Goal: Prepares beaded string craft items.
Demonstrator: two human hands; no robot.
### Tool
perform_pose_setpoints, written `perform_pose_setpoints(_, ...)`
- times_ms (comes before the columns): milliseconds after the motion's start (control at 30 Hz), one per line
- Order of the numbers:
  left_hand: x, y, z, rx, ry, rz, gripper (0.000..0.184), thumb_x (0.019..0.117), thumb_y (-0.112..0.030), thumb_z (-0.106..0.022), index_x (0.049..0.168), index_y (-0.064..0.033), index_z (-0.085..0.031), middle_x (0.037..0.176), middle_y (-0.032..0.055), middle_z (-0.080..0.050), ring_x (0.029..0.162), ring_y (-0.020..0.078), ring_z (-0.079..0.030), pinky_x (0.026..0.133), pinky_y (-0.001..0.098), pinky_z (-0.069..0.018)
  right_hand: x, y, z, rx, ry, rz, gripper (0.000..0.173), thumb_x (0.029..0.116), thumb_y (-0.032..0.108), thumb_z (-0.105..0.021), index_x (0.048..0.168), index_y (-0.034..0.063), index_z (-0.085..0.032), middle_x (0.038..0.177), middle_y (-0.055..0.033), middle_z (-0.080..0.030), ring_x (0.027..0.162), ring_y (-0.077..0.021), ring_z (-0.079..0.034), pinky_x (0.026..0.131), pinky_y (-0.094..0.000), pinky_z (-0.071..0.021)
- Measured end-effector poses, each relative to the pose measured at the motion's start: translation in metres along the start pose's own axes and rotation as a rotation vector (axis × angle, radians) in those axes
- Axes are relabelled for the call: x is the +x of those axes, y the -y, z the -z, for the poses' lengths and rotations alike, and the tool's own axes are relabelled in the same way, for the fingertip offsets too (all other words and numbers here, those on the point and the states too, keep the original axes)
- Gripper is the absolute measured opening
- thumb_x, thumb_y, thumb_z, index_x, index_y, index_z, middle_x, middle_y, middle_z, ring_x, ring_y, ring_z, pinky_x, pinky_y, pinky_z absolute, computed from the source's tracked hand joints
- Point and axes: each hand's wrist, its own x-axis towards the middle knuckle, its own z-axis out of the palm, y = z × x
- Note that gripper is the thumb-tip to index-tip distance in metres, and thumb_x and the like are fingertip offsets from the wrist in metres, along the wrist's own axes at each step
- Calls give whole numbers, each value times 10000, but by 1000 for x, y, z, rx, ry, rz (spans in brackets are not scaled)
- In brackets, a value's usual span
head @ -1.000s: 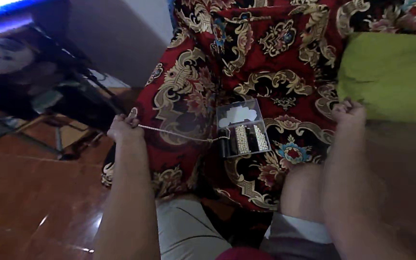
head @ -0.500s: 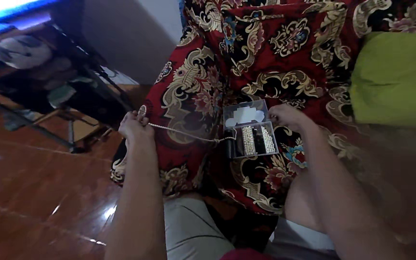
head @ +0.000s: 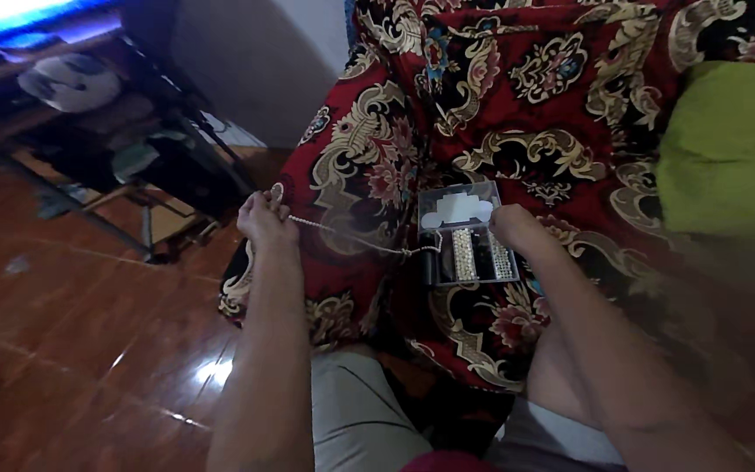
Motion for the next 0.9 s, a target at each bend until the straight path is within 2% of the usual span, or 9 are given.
perform_pose_setpoints(267, -1, 0, -1, 31, -7, -16, 73, 1084, -99, -426, 1071, -87, -496, 800, -33, -543, 495, -3, -403, 449, 138, -345, -3, 3, 8, 59, 42, -1, 261, 1042, 144, -547, 1129, -46, -703, 1150, -255, -682, 1106, -404, -655, 965, -583, -499)
perform_pose_setpoints(467, -5, -5, 0, 177, 41, -42, 86, 1075, -101, -466, 1129, -51, -511, 817, -27, -582, 544, -10, -450, 492, 146, -384, -5, 0, 11, 78, -25, 28, 295, 1049, 193, -554, 1117, -48, -711, 1129, -265, -688, 1091, -426, -659, 956, -615, -498)
perform_pose_setpoints(533, -18, -11, 1, 480, 144, -88, 246, 1077, -205, -491, 1251, -35, -529, 956, 28, -606, 663, 57, -511, 597, 230, -455, -6, -5, 10, 84, -124, 75, 334, 1064, 251, -540, 1136, -25, -713, 1124, -268, -694, 1097, -450, -657, 956, -648, -486)
perform_pose_setpoints(567, -31, -15, 0, 643, 215, -112, 347, 1082, -264, -481, 1333, -31, -535, 1072, 103, -646, 795, 149, -612, 712, 340, -541, -6, -8, 7, 131, -199, 134, 343, 1068, 269, -535, 1148, -12, -715, 1117, -261, -703, 1081, -449, -668, 957, -649, -492)
perform_pose_setpoints(633, -65, -19, -6, 786, 451, -177, 388, 1097, -256, -459, 1399, -13, -487, 1231, 210, -636, 1025, 277, -668, 879, 465, -574, -14, 4, 4, 379, -329, 300, 313, 1062, 244, -565, 1192, 3, -717, 1153, -218, -719, 1053, -362, -702, 952, -557, -537)
perform_pose_setpoints(733, -116, -8, -28, 758, 801, -333, 277, 1006, -88, -594, 1213, 95, -619, 1128, 220, -687, 1029, 246, -685, 931, 398, -562, -43, 40, 4, 855, -240, 599, 411, 1002, 154, -630, 1366, -31, -586, 1323, -148, -655, 959, -120, -705, 729, -282, -601)
perform_pose_setpoints(767, -130, -4, -31, 729, 910, -368, 247, 995, -46, -596, 1174, 121, -624, 1109, 232, -687, 1028, 255, -685, 944, 395, -558, -45, 47, 0, 932, -135, 714, 509, 986, 175, -621, 1438, -28, -503, 1399, -124, -605, 995, -88, -695, 712, -259, -608)
perform_pose_setpoints(833, -155, -3, -36, 685, 1071, -381, 236, 988, -7, -587, 1163, 150, -611, 1087, 255, -681, 1025, 292, -683, 950, 424, -549, -56, 59, -1, 902, -17, 835, 665, 979, 205, -653, 1536, -30, -376, 1498, -150, -521, 1119, -142, -677, 807, -325, -620)
perform_pose_setpoints(900, -175, -11, -39, 662, 1140, -340, 261, 981, 1, -592, 1194, 151, -611, 1097, 256, -685, 1040, 294, -682, 961, 423, -538, -72, 67, 1, 729, -119, 780, 712, 956, 222, -702, 1546, -26, -392, 1446, -202, -568, 1061, -207, -698, 855, -368, -604)
